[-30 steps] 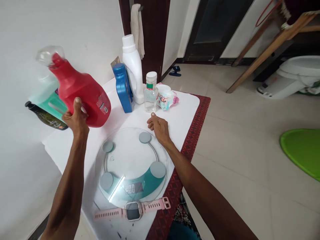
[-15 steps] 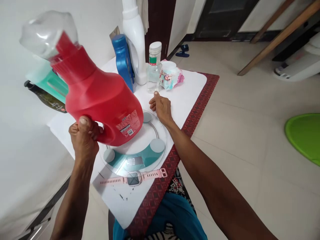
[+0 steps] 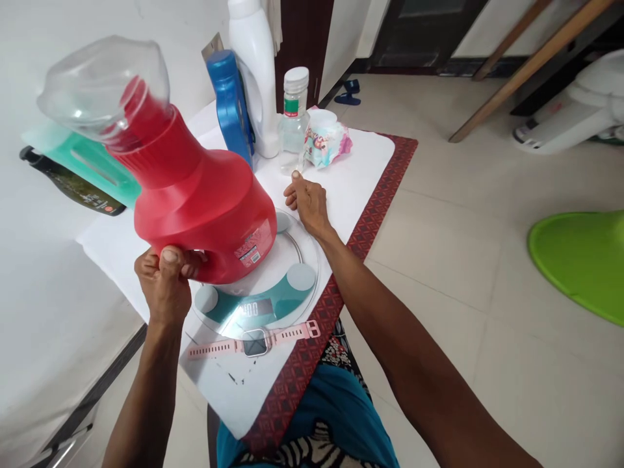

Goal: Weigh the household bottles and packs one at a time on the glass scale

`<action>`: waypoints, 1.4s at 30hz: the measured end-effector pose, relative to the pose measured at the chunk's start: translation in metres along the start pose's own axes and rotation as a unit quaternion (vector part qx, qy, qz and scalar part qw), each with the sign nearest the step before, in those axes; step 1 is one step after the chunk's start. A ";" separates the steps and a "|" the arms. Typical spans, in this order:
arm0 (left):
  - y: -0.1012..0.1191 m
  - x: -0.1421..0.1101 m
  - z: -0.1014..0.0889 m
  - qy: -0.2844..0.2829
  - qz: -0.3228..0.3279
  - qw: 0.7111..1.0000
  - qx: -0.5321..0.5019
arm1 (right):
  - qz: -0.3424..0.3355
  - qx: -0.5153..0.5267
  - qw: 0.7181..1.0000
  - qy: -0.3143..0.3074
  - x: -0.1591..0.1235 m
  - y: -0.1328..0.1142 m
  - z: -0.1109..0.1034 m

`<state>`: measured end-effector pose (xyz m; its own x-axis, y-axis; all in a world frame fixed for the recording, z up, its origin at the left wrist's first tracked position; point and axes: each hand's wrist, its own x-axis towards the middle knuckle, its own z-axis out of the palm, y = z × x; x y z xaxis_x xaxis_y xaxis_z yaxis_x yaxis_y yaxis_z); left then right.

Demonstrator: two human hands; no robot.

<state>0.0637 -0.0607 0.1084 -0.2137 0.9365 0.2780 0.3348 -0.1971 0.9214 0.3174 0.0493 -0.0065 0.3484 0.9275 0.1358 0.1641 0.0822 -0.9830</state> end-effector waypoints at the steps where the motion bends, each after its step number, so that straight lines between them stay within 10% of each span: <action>1: -0.004 0.001 -0.004 -0.004 0.003 1.000 -0.001 | -0.005 -0.006 1.000 -0.005 -0.002 -0.001 -0.002; 14: -0.104 0.029 -0.052 0.040 -0.048 0.958 0.279 | -0.090 -0.168 0.977 -0.096 -0.014 0.003 -0.022; 42: -0.105 0.027 -0.045 -0.021 -0.148 0.979 0.135 | -0.032 -0.058 0.987 -0.145 -0.009 0.013 -0.019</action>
<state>-0.0183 -0.0281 0.0309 -0.3026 0.9531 -0.0070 0.4957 0.1637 0.8529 0.3339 0.0349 -0.0178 0.0579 0.9885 0.1396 0.2881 0.1174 -0.9504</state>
